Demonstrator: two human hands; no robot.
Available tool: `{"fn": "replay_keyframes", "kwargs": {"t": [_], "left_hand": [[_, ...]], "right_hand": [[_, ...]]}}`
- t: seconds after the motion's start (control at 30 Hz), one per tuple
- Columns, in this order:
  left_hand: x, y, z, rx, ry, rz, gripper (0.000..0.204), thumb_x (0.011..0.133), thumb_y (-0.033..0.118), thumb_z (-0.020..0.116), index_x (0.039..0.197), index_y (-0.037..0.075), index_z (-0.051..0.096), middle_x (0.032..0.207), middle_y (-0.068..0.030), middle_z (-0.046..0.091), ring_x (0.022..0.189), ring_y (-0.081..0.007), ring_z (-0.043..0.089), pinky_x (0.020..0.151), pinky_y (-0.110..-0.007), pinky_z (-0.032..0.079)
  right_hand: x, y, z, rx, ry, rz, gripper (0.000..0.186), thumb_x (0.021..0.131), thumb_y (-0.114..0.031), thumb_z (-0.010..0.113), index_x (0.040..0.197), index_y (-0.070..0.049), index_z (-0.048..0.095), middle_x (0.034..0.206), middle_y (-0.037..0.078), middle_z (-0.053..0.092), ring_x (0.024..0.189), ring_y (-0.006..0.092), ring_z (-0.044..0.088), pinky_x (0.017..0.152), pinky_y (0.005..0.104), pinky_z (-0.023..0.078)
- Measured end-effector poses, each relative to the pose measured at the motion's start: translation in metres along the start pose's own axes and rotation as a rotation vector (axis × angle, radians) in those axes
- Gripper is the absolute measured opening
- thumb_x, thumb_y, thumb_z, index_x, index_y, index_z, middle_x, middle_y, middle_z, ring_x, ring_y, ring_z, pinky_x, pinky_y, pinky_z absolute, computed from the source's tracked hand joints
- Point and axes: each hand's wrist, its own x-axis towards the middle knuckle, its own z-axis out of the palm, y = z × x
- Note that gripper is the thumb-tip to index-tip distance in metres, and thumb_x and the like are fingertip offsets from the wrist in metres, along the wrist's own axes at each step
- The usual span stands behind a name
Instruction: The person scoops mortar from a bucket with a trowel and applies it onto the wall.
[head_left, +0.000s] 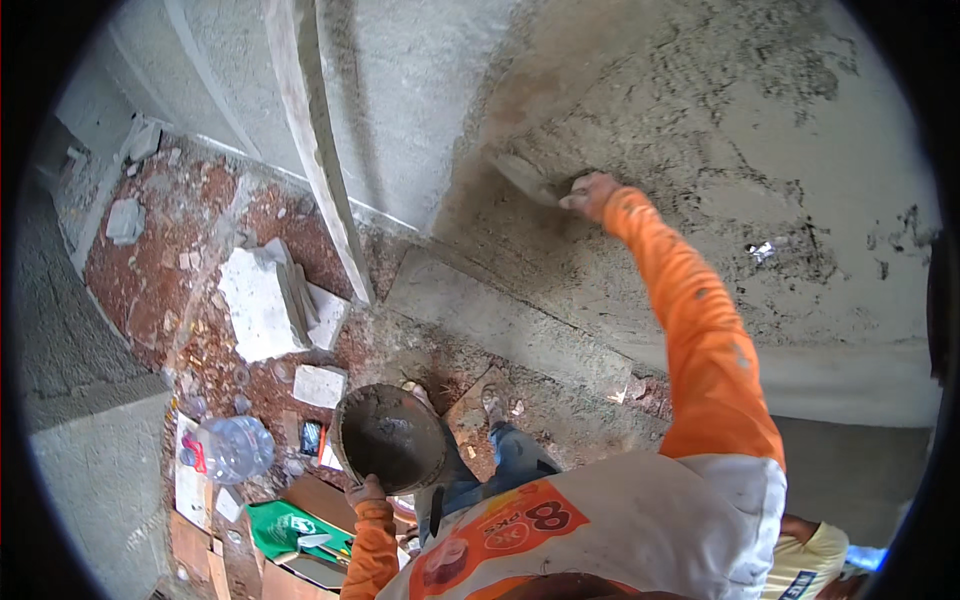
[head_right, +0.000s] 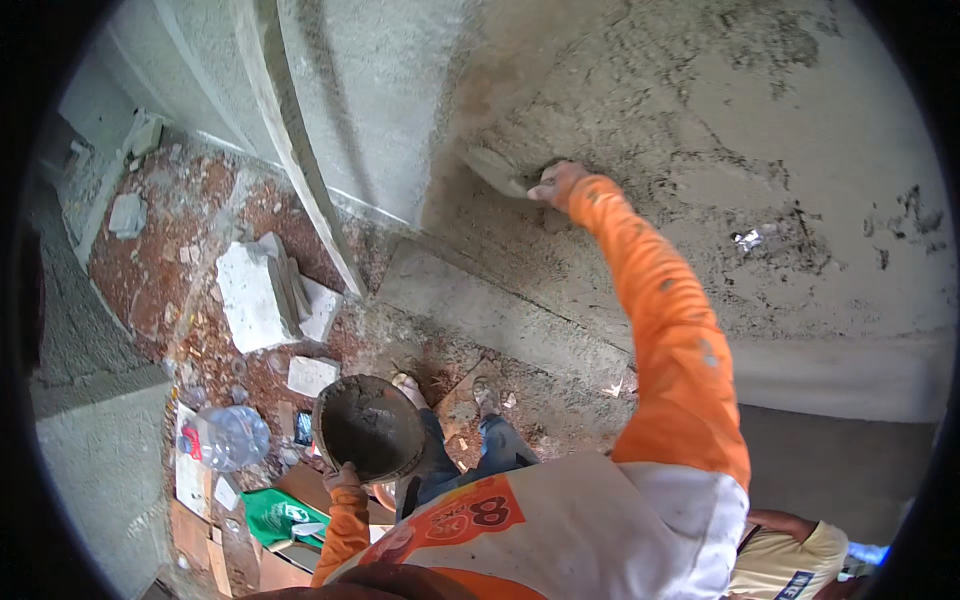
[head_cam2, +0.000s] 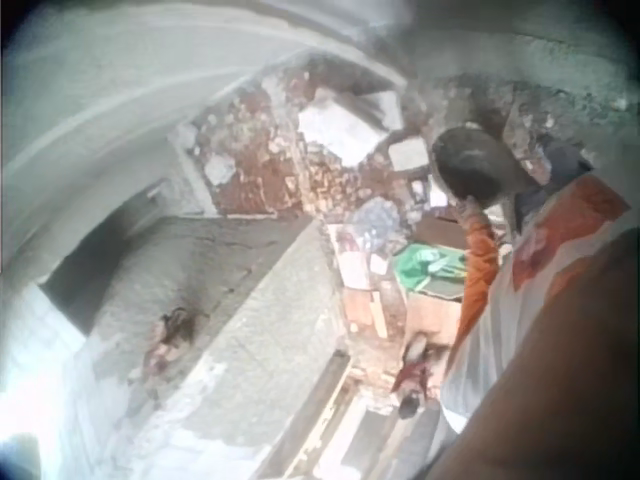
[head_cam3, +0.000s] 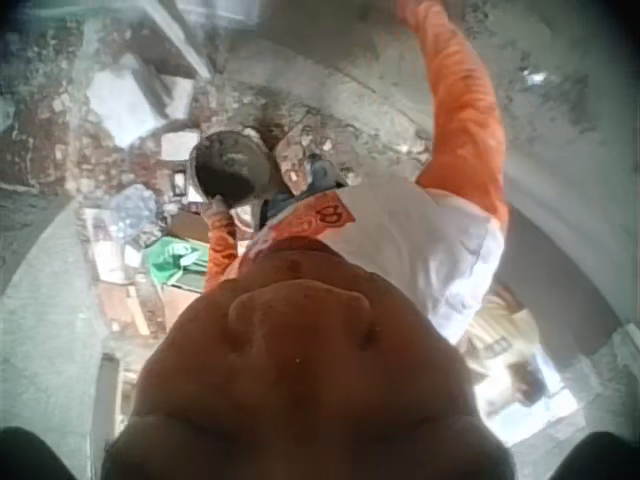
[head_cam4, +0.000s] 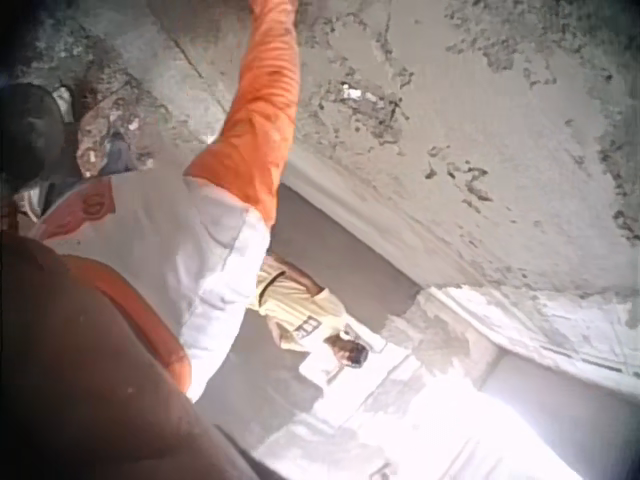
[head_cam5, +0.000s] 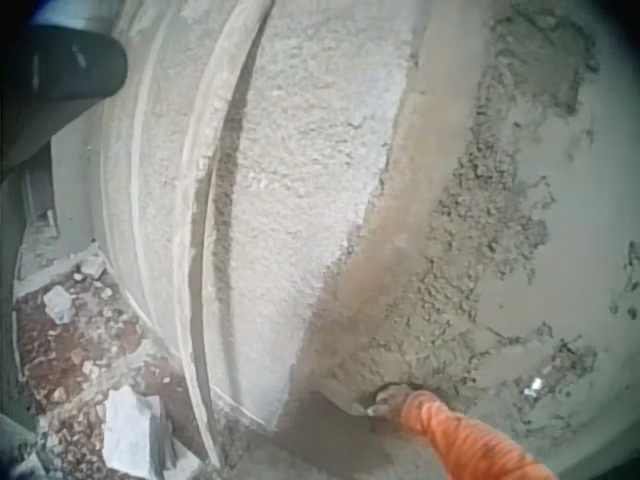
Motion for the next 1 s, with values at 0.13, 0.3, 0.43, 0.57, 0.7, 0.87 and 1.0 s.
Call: {"fn": "replay_keyframes", "kwargs": {"t": [0.13,0.3,0.43,0.57,0.7,0.87,1.0], "left_hand": [[0.016,0.019,0.011,0.252,0.059,0.091,0.034,0.059,0.011,0.061,0.089,-0.003,0.056,0.082,-0.0151,0.061,0.075,-0.0278,0.057,0.071,-0.036,0.045],[-0.003,0.065,0.026,0.014,-0.187,0.024,0.039,0.060,0.014,0.062,0.094,-0.005,0.053,0.085,-0.0156,0.060,0.076,-0.0269,0.057,0.070,-0.036,0.045],[0.008,0.043,0.066,-0.013,-0.101,0.269,0.019,0.064,0.007,0.058,0.080,-0.002,0.060,0.071,-0.0081,0.059,0.061,-0.0197,0.055,0.057,-0.033,0.046],[-0.052,0.092,0.086,-0.034,-0.060,0.269,0.021,0.061,0.008,0.061,0.078,-0.002,0.057,0.070,-0.0090,0.058,0.060,-0.0203,0.055,0.056,-0.034,0.046],[-0.064,0.082,0.117,-0.106,-0.201,0.037,0.042,0.059,0.014,0.062,0.095,-0.005,0.053,0.089,-0.0167,0.058,0.078,-0.0253,0.056,0.070,-0.034,0.046],[-0.090,0.029,0.130,0.023,-0.118,0.367,0.033,0.059,0.014,0.063,0.083,-0.006,0.053,0.069,-0.0131,0.057,0.058,-0.0232,0.056,0.054,-0.034,0.046],[-0.177,0.046,0.128,0.363,-0.029,0.392,0.045,0.058,0.022,0.066,0.092,-0.006,0.054,0.081,-0.0176,0.060,0.071,-0.0278,0.057,0.067,-0.036,0.046]], "right_hand": [[-0.089,-0.007,-0.117,0.113,0.218,0.115,0.040,0.076,-0.043,0.060,0.089,-0.005,0.062,0.086,0.013,0.061,0.085,0.0258,0.057,0.076,0.0379,0.044],[-0.175,-0.018,-0.206,0.177,0.306,0.085,0.036,0.075,-0.041,0.063,0.079,-0.005,0.062,0.070,0.010,0.059,0.069,0.0229,0.056,0.065,0.0376,0.044],[-0.239,-0.040,-0.221,-0.152,0.792,-0.069,0.032,0.077,-0.035,0.060,0.074,-0.003,0.057,0.058,0.009,0.053,0.059,0.0238,0.053,0.058,0.0382,0.043],[-0.294,-0.067,-0.154,0.117,0.936,-0.507,0.016,0.075,-0.012,0.051,0.087,-0.002,0.056,0.068,0.009,0.056,0.061,0.0200,0.054,0.055,0.0295,0.044],[-0.294,-0.057,0.010,0.774,-0.033,-0.809,0.029,0.081,-0.019,0.052,0.106,-0.005,0.052,0.079,0.006,0.056,0.069,0.0156,0.056,0.067,0.0322,0.048],[-0.273,-0.037,0.173,0.122,-0.562,-0.406,0.026,0.078,-0.021,0.054,0.101,-0.009,0.059,0.091,0.007,0.061,0.083,0.0233,0.059,0.070,0.0424,0.047],[-0.238,-0.016,0.243,-0.286,-0.470,-0.244,0.027,0.072,-0.014,0.055,0.098,-0.009,0.062,0.103,0.010,0.060,0.089,0.0299,0.059,0.071,0.0493,0.046]]}}
